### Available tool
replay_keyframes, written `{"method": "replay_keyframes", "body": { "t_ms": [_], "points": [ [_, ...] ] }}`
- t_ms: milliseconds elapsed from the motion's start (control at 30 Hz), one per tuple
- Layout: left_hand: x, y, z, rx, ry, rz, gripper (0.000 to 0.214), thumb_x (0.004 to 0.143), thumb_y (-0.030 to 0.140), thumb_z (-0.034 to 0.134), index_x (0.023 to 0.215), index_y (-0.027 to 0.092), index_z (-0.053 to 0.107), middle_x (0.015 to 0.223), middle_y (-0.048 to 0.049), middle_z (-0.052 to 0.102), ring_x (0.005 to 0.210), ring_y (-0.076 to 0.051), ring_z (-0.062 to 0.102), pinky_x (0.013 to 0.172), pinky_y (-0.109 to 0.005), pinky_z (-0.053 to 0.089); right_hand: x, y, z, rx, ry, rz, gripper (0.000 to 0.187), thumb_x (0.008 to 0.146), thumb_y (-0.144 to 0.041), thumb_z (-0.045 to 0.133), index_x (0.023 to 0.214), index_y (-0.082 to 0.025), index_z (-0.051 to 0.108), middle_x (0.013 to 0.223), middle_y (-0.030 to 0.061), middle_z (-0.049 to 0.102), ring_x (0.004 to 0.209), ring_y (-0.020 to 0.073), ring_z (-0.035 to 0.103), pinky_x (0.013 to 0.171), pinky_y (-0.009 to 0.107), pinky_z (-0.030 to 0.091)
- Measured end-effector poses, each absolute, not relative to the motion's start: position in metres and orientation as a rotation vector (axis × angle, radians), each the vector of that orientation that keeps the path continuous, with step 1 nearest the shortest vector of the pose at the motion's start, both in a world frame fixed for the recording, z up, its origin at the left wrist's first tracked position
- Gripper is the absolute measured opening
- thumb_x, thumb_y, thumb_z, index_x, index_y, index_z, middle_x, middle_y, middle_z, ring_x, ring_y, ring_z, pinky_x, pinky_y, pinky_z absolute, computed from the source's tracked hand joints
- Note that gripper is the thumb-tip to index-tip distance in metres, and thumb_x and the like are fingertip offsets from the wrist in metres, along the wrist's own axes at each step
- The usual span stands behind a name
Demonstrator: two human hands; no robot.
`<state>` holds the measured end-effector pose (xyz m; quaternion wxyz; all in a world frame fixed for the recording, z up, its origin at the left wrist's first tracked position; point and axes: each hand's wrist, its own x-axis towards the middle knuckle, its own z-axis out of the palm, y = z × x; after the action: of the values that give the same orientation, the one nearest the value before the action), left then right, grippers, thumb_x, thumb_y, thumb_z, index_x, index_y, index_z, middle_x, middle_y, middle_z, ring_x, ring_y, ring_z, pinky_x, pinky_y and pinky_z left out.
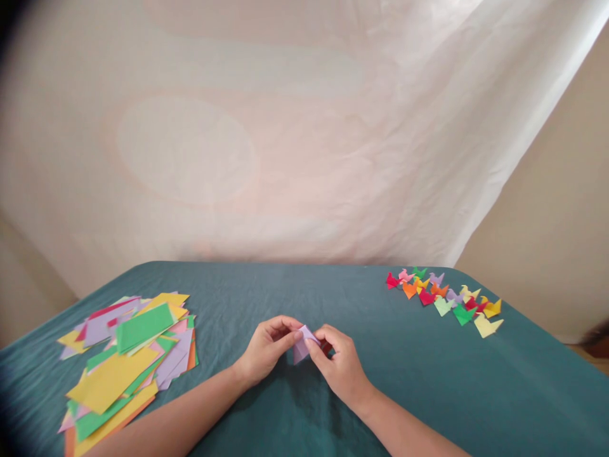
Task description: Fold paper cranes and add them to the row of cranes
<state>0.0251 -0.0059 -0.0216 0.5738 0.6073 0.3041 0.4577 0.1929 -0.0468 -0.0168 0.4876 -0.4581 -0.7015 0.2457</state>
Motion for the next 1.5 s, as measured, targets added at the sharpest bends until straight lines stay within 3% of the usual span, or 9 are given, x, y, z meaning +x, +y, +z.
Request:
{"method": "replay_keyframes", "body": {
  "t_ms": [533,867,1100,1500],
  "points": [
    [0.023,-0.001,-0.023,1.491,0.843,1.131,0.028,0.075,0.036,0.066,0.091,0.013,0.062,0.077,-0.0042,0.063,0.069,-0.014,0.057,0.063,-0.023,0.045,0.195,-0.044,-0.016,-1.139,-1.755,0.668,0.032,0.088,-0.037,0.045,0.065,-0.019,0.058,0.061,-0.0002,0.056,0.059,0.0134,0.053,0.058,0.024,0.038],
    [0.026,-0.013,-0.016,1.731,0.9,1.162,0.015,0.08,0.027,0.06,0.091,0.016,0.063,0.084,-0.0039,0.065,0.08,-0.016,0.058,0.076,-0.027,0.046,0.195,-0.043,-0.014,-1.095,-1.761,0.565,0.022,0.085,-0.032,0.051,0.067,-0.019,0.053,0.07,0.0008,0.051,0.067,0.0143,0.049,0.063,0.025,0.04],
    [0.026,-0.014,-0.011,1.881,0.944,1.252,0.024,0.078,0.022,0.062,0.103,0.021,0.061,0.101,-0.0038,0.062,0.092,-0.017,0.055,0.083,-0.029,0.043,0.197,-0.04,-0.017,-1.119,-1.605,0.527,0.022,0.087,-0.031,0.05,0.068,-0.02,0.052,0.072,0.0005,0.05,0.068,0.0146,0.049,0.065,0.025,0.039],
    [0.025,-0.015,-0.011,1.988,0.905,1.282,0.022,0.081,0.023,0.06,0.102,0.023,0.065,0.099,-0.005,0.061,0.095,-0.019,0.055,0.088,-0.032,0.042,0.201,-0.035,-0.023,-1.141,-1.55,0.47,0.024,0.086,-0.031,0.051,0.067,-0.019,0.053,0.068,-0.0015,0.047,0.063,0.0125,0.046,0.06,0.024,0.036]
  ]
}}
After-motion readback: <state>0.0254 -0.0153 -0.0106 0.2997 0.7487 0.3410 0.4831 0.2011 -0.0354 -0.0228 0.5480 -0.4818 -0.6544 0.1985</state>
